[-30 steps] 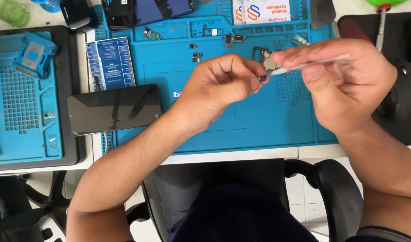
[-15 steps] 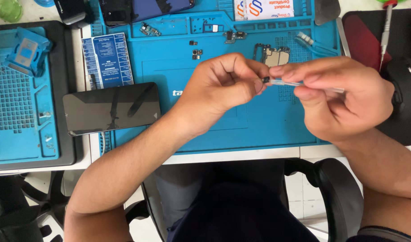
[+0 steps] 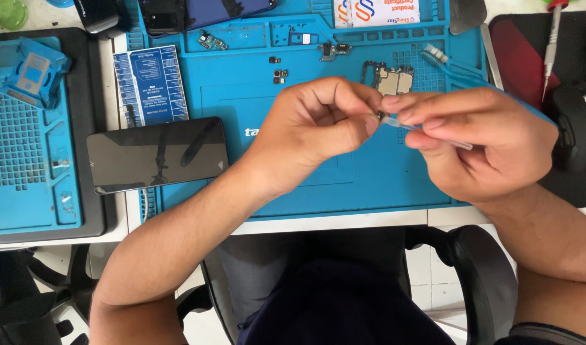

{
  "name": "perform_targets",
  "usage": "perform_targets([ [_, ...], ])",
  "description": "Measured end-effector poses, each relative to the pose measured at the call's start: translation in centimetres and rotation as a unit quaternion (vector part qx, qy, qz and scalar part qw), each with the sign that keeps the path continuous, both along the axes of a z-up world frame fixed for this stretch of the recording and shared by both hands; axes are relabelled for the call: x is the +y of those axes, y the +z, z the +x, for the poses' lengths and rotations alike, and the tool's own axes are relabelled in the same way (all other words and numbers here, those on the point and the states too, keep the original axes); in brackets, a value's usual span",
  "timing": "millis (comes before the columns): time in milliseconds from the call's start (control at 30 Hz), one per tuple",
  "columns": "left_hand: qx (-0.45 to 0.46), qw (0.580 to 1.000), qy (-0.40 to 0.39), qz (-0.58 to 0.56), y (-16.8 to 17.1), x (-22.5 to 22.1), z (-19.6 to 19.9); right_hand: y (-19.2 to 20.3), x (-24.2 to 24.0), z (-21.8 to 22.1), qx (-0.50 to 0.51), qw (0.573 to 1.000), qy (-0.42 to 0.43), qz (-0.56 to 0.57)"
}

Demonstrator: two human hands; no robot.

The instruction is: The person cleans a small electronic component using a cotton swab, then attaches it to a larger circuit board. They repeat this cleaning and attaching process with several other small components on the blue work mat.

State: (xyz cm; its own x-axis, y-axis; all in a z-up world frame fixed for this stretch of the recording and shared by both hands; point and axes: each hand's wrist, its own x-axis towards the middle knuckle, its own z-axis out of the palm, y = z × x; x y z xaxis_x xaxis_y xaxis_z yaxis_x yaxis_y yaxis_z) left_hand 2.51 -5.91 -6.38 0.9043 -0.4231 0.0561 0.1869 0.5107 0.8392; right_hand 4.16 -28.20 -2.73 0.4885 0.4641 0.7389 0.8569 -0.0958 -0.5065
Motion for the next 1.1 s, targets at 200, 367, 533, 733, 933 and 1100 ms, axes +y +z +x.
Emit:
perform_targets([
  [200, -0.053, 0.998, 0.002, -0.018, -0.1, 0.2, 0.0, -0.1, -0.2, 0.0, 0.013, 1.0, -0.005, 0.004],
  [367, -0.061, 0.998, 0.027, 0.001, 0.2, 0.1, -0.2, -0.1, -0.1, 0.3, -0.004, 1.0, -0.003, 0.011],
  [533, -0.086, 0.993, 0.073, 0.046, 0.7, 0.0, -0.5, 0.2, 0.2, 0.1, -0.005, 1.0, -0.018, -0.02],
  [733, -0.087, 0.992, 0.069, 0.059, 1.1, 0.3, -0.5, 0.5, 0.4, -0.2, 0.001, 0.999, -0.038, -0.032],
  [933, -0.072, 0.992, 0.075, 0.068, 1.1, 0.3, -0.4, 0.4, 0.3, 0.1, 0.0, 0.999, -0.035, -0.027],
  [1100, -0.084, 0.991, 0.077, 0.07, 1.0, 0.4, -0.3, 0.3, 0.2, 0.1, 0.011, 0.999, -0.03, -0.027],
])
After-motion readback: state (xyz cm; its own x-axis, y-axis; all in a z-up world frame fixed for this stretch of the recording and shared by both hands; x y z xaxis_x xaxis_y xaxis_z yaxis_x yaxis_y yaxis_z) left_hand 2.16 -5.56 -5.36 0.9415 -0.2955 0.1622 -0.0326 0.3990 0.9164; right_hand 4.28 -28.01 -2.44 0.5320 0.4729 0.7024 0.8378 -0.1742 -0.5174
